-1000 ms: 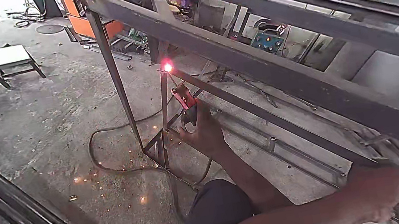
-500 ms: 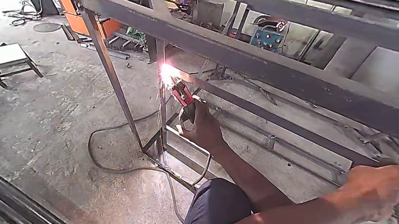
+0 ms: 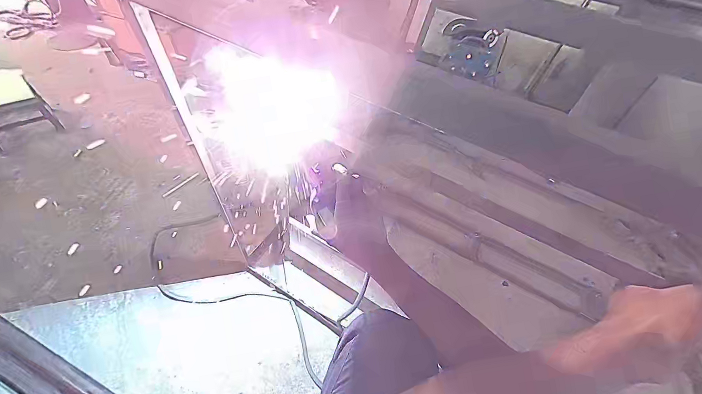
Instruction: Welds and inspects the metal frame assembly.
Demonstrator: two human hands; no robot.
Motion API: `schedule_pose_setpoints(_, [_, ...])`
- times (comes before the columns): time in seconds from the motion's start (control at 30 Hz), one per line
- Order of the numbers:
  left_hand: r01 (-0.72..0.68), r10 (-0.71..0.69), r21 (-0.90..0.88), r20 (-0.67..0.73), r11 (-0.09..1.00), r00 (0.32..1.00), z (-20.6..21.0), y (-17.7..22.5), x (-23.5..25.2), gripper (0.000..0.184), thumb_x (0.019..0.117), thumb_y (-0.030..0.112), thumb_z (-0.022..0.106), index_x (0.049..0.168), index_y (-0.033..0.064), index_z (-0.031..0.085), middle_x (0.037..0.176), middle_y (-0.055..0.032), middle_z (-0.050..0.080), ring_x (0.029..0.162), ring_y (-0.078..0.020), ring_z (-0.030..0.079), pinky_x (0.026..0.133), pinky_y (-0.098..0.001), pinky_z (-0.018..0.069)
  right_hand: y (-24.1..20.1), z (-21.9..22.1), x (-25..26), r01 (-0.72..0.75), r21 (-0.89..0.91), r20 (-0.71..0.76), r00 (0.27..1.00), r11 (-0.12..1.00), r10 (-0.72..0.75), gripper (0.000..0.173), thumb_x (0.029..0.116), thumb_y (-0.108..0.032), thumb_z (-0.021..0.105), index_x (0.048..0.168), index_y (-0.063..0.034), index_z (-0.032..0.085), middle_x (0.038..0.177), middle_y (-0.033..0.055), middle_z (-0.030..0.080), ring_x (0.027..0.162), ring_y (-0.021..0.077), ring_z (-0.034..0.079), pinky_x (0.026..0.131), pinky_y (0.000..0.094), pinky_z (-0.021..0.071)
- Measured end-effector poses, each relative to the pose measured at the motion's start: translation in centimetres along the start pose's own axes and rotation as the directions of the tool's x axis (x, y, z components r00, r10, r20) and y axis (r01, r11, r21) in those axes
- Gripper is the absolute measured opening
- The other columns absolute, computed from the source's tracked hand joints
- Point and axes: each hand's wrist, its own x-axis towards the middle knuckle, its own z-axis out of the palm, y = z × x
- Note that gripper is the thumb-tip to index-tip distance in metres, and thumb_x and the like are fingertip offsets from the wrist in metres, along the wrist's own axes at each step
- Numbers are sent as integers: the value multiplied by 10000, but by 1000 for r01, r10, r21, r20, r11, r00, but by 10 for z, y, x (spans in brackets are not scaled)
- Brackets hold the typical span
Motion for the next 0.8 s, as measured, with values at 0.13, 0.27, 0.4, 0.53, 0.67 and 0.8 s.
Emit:
schedule_pose_setpoints(0.13, [-43, 43, 4, 2, 999, 999, -1, -5, 6, 273, 1045, 144, 573, 1183, -87, 623, 1110, -194, 665, 952, -244, 663, 858, -432, 583, 4, 5, -1, 81, -20, -56, 995, 996, -82, 950, 767, -410, 825, 1515, -22, 386, 1330, 232, 577, 1126, 380, 646, 867, 529, 567])
schedule_pose_setpoints(0.27, [-51, 51, 7, 15, 999, 999, -2, -5, 8, 288, 1045, 142, 573, 1223, -83, 606, 1158, -208, 656, 1017, -267, 657, 902, -468, 571, 2, 0, -3, 69, -4, -62, 996, 998, -69, 886, 841, -457, 766, 1528, -44, 389, 1337, 224, 589, 1090, 373, 665, 861, 541, 565])
schedule_pose_setpoints(0.4, [-97, 100, 111, -20, 989, 995, -1, -4, 2, 271, 1055, 177, 578, 1132, -72, 652, 1045, -174, 690, 920, -221, 662, 839, -417, 574, 19, 3, -13, 222, 189, -189, 964, 957, -187, 671, 838, -432, 769, 1356, -85, 522, 1083, 131, 658, 864, 280, 680, 691, 484, 567])
schedule_pose_setpoints(0.53, [-142, 143, -81, 3, 986, 990, 0, -12, 9, 291, 979, 18, 589, 1256, -58, 542, 1106, -211, 641, 972, -296, 654, 843, -486, 587, 43, 19, -32, 516, 335, -256, 855, 788, -451, 1028, 701, -494, 878, 1509, -58, 417, 1174, 164, 656, 761, 283, 694, 568, 491, 576])
schedule_pose_setpoints(0.67, [-161, 161, -10, -30, 987, 987, 5, -10, 4, 161, 1020, 77, 545, 1133, -29, 592, 1013, -149, 633, 898, -242, 631, 812, -446, 574, 63, 8, -59, 479, 374, -22, 860, 794, -509, 1010, 732, -543, 828, 1511, -58, 405, 1202, 132, 673, 856, 260, 710, 673, 497, 591])
schedule_pose_setpoints(0.8, [-130, 129, -37, -33, 991, 991, 8, -11, 4, 166, 1016, 101, 560, 1117, -18, 614, 993, -137, 668, 829, -203, 646, 756, -387, 584, 104, -12, -83, 328, 342, 253, 870, 880, -423, 1047, 726, -561, 824, 1531, -88, 350, 1269, 130, 645, 956, 263, 712, 777, 522, 601])
